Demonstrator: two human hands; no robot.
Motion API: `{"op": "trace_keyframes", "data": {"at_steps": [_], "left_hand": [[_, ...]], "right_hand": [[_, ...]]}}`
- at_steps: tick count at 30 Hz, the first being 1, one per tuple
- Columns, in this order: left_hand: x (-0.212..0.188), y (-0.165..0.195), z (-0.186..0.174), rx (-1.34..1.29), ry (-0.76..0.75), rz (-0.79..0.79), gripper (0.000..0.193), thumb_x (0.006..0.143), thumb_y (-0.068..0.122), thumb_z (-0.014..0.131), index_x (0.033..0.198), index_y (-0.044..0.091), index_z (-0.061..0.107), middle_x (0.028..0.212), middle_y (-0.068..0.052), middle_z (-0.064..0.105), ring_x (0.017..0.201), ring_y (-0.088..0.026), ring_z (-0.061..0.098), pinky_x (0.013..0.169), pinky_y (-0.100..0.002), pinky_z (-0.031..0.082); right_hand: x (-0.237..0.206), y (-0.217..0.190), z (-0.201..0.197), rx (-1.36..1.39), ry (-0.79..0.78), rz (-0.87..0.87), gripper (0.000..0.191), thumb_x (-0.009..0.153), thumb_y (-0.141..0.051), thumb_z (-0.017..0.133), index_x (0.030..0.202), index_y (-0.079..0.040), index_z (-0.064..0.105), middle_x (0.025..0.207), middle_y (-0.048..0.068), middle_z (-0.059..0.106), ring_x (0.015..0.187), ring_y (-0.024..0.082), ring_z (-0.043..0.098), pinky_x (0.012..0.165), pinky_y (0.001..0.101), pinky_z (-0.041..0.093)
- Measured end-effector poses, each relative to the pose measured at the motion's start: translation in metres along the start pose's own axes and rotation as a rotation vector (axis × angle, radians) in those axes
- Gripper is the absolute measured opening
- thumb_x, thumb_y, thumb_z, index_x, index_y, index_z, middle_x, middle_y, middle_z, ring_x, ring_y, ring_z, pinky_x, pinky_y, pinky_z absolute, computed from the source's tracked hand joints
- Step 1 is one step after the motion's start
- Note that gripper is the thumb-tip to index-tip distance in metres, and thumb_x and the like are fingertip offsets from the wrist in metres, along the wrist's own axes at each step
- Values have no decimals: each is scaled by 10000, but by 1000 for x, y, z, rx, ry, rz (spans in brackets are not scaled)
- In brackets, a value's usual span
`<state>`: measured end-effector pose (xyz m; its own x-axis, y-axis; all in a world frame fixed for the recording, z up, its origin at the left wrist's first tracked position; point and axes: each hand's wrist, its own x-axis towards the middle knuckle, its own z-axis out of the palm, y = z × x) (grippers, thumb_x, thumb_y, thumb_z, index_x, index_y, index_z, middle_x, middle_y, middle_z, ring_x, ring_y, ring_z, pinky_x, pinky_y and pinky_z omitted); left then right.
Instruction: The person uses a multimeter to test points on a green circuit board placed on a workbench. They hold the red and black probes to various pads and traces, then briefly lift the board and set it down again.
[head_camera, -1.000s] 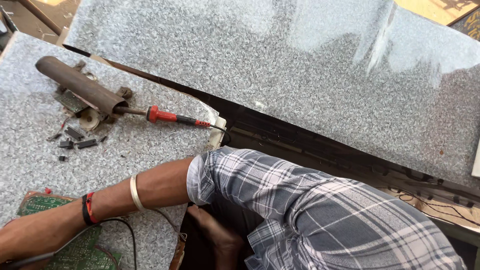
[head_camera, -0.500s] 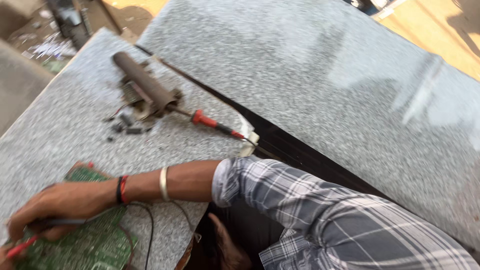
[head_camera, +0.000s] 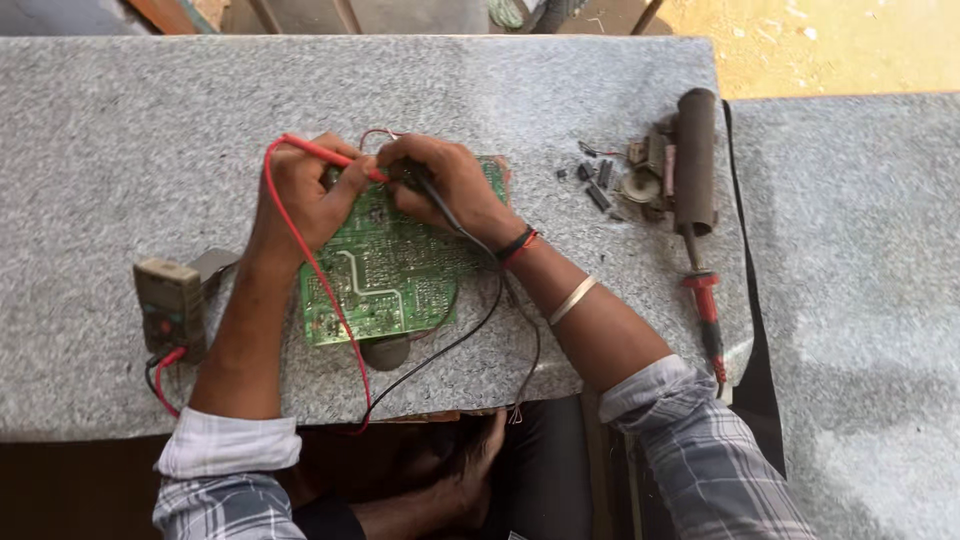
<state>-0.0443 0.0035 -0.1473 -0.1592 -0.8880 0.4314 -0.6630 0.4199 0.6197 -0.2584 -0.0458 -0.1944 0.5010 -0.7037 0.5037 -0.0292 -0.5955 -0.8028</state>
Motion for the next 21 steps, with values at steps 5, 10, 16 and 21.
{"op": "trace_keyframes", "data": {"at_steps": [5,10,16,21], "left_hand": [[2,-1,0,-118,-24,-20,228,1041,217,735,940,12,737,649,-48,618,539,-92,514,487,-298,361],[5,-1,0,17,-3,52,232,1042,204,764,930,2,747,645,-81,611,533,-143,509,517,-330,372],[6,3,-1,11,-32,-16,204,1039,197,741,949,14,739,688,-89,636,599,-185,594,577,-357,438],[11,7,6,26,6,64,238,1013,227,753,907,15,729,711,-126,651,651,-258,642,639,-396,485]], "right_hand": [[4,-2,-2,-57,-19,2,292,842,-69,725,1127,-62,660,927,50,738,807,141,722,738,306,591],[5,-3,-3,-114,-5,2,276,849,-100,716,1121,-79,669,900,50,731,782,155,723,725,315,590],[4,-5,-8,-87,-5,-38,281,867,-118,732,1139,-85,668,919,63,728,813,179,721,751,337,580],[2,-9,-15,-147,-14,-5,298,867,-104,720,1160,-82,673,887,73,685,785,191,681,747,338,557]]}}
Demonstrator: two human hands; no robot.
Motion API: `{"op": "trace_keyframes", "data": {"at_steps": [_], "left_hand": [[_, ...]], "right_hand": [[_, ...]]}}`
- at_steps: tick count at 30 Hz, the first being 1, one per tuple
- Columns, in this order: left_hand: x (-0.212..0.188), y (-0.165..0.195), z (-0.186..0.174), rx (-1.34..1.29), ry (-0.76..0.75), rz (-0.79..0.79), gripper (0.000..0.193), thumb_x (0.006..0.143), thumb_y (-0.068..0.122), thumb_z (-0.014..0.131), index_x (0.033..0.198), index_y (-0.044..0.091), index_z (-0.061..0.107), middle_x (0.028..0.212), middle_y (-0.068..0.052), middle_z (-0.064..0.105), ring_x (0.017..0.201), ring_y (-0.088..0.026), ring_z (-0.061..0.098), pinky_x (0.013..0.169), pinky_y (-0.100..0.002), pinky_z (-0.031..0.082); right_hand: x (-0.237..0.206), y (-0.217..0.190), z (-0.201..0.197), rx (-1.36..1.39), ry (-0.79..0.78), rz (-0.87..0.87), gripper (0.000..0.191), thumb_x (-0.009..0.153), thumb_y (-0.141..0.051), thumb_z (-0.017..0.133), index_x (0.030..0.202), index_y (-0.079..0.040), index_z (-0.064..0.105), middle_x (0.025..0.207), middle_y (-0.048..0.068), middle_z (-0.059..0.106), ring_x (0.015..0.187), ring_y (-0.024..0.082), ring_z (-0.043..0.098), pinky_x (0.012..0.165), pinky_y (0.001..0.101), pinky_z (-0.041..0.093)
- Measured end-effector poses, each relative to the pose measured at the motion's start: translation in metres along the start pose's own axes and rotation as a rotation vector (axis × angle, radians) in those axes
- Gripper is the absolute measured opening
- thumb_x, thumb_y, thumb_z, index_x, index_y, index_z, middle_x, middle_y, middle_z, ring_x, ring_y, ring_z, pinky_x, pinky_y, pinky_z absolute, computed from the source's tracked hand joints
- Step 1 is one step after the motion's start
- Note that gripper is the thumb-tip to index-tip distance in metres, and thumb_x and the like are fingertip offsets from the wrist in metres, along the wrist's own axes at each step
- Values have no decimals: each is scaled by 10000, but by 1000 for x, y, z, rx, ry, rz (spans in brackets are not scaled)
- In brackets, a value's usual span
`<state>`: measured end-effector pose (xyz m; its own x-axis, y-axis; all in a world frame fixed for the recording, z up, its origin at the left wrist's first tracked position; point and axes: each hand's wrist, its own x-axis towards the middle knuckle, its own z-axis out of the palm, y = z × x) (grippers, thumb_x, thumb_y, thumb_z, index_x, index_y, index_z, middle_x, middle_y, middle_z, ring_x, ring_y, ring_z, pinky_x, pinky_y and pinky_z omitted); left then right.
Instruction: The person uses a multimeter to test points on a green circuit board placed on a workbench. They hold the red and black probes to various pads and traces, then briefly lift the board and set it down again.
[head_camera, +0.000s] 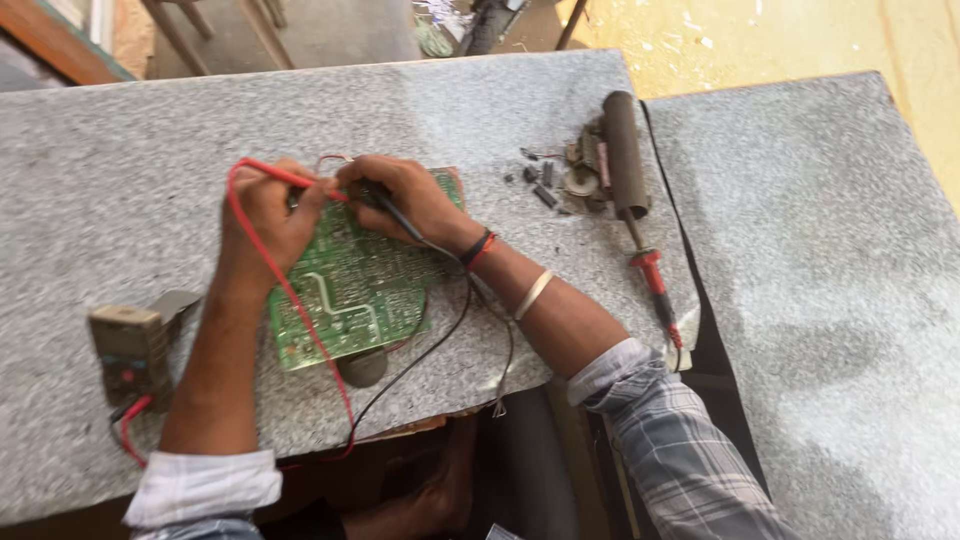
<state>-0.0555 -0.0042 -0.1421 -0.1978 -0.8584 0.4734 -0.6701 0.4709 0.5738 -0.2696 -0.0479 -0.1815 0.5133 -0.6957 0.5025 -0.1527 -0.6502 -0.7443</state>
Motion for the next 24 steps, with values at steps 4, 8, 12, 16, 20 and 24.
{"op": "trace_keyframes", "data": {"at_steps": [4,8,12,16,20,24], "left_hand": [[2,5,5,30,25,34,258,1012,252,763,908,18,729,761,-157,665,732,-319,672,685,-435,503],[4,6,6,28,0,-3,262,996,276,767,898,35,743,746,-147,678,710,-316,679,659,-437,505],[8,4,8,4,0,21,277,998,284,750,894,29,720,763,-136,684,726,-313,687,705,-442,517],[9,2,9,50,23,62,284,995,306,737,868,53,725,767,-107,701,745,-316,672,834,-479,490],[7,2,11,100,-6,66,311,1020,335,714,858,69,710,803,-95,704,760,-321,642,889,-470,449],[6,2,13,107,-40,0,314,1005,352,706,856,76,716,768,-85,705,711,-320,616,854,-459,439]], "right_hand": [[-4,1,-4,20,-3,-57,317,860,-83,705,1170,-64,645,940,80,686,840,191,694,782,333,570],[-5,2,-5,9,8,1,301,853,-75,690,1150,-53,642,923,73,701,807,184,690,760,330,569],[-3,0,-8,-23,-9,-30,280,857,-67,687,1130,-43,628,930,80,692,830,186,700,770,334,568],[-1,-4,-7,-85,8,-44,250,871,-47,690,1117,-40,647,909,96,674,816,196,692,754,339,561],[-3,-6,-6,-66,13,15,217,901,-61,704,1108,-39,644,903,90,678,798,179,698,729,328,563],[-4,-5,-9,-5,-21,12,278,861,-31,671,1136,-33,632,919,90,674,812,182,687,738,328,568]]}}
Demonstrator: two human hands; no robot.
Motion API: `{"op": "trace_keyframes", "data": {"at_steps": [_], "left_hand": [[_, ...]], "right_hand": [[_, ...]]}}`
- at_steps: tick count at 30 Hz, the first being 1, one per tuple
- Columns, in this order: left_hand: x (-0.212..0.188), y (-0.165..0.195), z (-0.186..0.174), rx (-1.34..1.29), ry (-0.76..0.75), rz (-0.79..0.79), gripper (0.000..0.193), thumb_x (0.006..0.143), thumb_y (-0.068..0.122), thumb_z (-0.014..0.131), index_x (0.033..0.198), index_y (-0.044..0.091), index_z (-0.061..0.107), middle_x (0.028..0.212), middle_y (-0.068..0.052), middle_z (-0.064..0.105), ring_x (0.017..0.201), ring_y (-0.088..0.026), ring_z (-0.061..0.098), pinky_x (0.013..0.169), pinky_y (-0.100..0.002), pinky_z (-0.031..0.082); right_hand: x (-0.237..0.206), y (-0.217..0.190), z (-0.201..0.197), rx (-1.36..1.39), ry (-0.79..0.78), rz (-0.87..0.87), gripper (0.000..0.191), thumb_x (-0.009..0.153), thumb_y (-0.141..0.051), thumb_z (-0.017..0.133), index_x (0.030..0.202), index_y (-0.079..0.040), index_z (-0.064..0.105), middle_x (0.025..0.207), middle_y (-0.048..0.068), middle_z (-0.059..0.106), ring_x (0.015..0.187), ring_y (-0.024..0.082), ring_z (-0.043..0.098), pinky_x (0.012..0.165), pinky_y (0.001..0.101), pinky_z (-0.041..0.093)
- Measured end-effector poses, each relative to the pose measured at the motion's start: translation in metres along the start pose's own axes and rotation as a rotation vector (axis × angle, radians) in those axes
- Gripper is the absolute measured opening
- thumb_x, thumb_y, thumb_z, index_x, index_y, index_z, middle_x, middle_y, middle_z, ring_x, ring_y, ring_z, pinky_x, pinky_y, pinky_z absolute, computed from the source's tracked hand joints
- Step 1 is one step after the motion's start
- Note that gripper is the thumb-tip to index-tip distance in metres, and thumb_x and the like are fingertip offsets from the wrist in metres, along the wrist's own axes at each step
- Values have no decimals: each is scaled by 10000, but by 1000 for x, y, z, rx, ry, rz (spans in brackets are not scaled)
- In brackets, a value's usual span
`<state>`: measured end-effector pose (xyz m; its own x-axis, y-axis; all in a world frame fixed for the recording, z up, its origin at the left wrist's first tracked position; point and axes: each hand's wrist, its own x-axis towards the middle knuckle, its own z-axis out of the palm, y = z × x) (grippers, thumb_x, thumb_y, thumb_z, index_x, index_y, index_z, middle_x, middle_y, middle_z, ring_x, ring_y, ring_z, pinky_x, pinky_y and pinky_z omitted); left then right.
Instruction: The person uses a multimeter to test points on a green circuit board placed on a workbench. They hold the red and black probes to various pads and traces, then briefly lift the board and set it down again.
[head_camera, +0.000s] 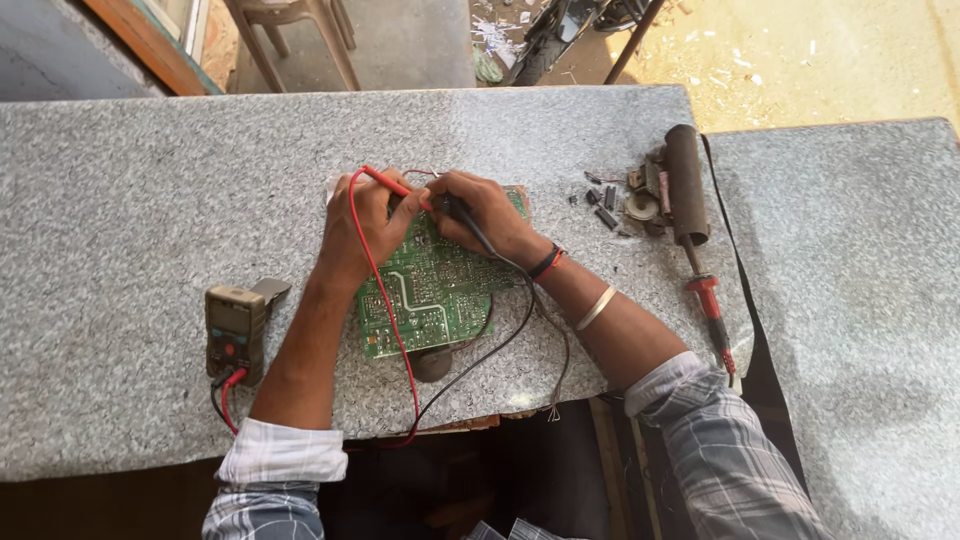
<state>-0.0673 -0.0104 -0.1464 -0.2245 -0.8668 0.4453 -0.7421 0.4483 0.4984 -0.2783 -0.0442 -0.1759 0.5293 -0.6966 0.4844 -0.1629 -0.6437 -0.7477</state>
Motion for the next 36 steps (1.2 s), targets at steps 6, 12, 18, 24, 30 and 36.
{"op": "trace_keyframes", "data": {"at_steps": [6,12,18,24,30,36], "left_hand": [[1,1,-2,-1,23,32,322,1015,362,706,854,82,715,745,-79,688,689,-314,601,884,-478,440],[0,6,-6,-50,-15,-29,322,1023,371,705,872,86,711,723,-87,665,706,-308,623,904,-480,456],[0,8,-9,-51,-5,-7,293,1017,345,713,887,82,715,745,-86,691,718,-312,650,915,-481,465],[1,8,-5,-49,56,70,267,1019,324,723,902,84,730,804,-79,716,753,-307,664,902,-488,461],[-1,11,-11,-98,19,7,269,992,321,764,876,79,736,785,-84,708,757,-285,670,838,-450,485],[1,8,-8,-138,191,135,194,990,232,784,909,62,736,940,-90,736,931,-295,663,842,-433,514]], "right_hand": [[0,1,-1,-35,10,-34,234,875,-30,670,1104,-29,622,946,99,665,832,198,695,751,340,572],[-1,0,1,-92,19,-37,256,857,-31,677,1110,-39,635,951,106,666,840,233,696,766,362,570],[1,-5,1,-85,18,-2,254,868,-37,685,1119,-48,644,931,101,670,821,234,698,759,363,568],[-3,-3,-1,-101,29,-74,247,873,-37,696,1116,-53,651,956,94,680,856,212,707,779,346,572],[-4,-1,-3,-13,20,-27,249,881,-16,676,1126,-27,629,937,72,699,807,118,668,723,288,554],[-7,-11,-5,27,60,115,221,1009,-182,682,1163,-27,649,927,48,715,774,108,646,709,285,538]]}}
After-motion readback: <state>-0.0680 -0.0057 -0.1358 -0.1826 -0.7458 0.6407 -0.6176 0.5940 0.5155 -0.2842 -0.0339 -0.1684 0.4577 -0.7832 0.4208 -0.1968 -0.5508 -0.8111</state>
